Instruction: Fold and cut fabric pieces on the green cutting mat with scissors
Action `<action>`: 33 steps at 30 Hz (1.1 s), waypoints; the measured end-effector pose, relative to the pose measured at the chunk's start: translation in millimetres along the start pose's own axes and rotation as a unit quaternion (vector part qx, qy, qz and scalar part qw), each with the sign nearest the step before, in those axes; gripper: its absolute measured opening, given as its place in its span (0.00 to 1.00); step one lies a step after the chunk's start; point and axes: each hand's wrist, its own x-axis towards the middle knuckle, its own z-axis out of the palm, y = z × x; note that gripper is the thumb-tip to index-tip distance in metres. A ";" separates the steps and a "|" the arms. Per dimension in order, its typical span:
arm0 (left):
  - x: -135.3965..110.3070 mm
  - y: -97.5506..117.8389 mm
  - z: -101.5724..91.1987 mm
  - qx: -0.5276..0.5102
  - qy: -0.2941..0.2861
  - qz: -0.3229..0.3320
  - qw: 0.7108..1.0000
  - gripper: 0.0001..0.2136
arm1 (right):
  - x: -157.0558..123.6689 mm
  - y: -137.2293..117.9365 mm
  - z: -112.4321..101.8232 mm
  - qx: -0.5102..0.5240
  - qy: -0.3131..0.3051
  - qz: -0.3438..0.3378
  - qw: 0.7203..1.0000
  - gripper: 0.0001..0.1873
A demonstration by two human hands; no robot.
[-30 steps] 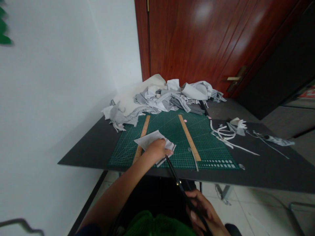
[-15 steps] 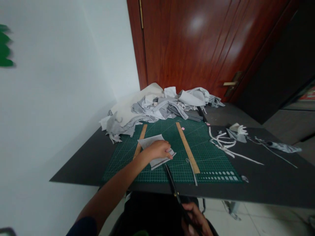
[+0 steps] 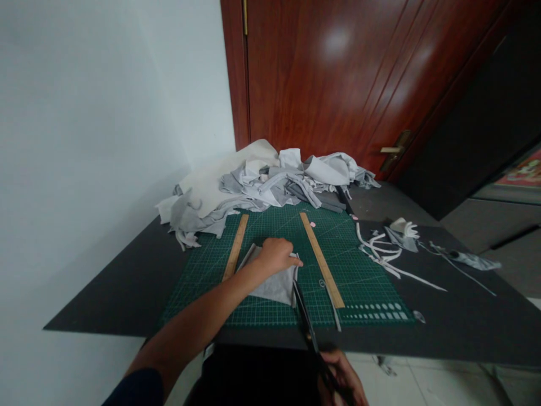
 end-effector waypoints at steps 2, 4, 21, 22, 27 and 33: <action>0.9 -2.4 7.0 -0.030 0.023 0.048 0.998 0.18 | -5.4 -5.6 3.1 -0.017 0.000 -0.008 1.000 0.37; 3.9 -4.1 11.7 -0.068 0.021 0.067 0.995 0.14 | -11.8 -13.2 7.4 -0.030 -0.010 0.000 1.000 0.35; -10.1 -2.0 -6.9 -0.089 -0.048 0.087 0.991 0.29 | -43.6 -47.8 45.1 -0.042 0.137 0.080 0.986 0.29; -11.2 2.7 -4.7 -0.076 -0.031 0.073 0.994 0.30 | -43.6 -46.9 44.6 -0.026 0.136 0.080 0.987 0.29; -9.4 15.5 7.2 -0.062 0.033 0.136 0.988 0.18 | -45.6 -43.2 39.0 0.038 0.119 0.083 0.989 0.28; -4.5 14.5 16.2 -0.191 -0.022 0.259 0.947 0.07 | -52.6 -35.2 25.8 0.060 0.097 0.068 0.991 0.25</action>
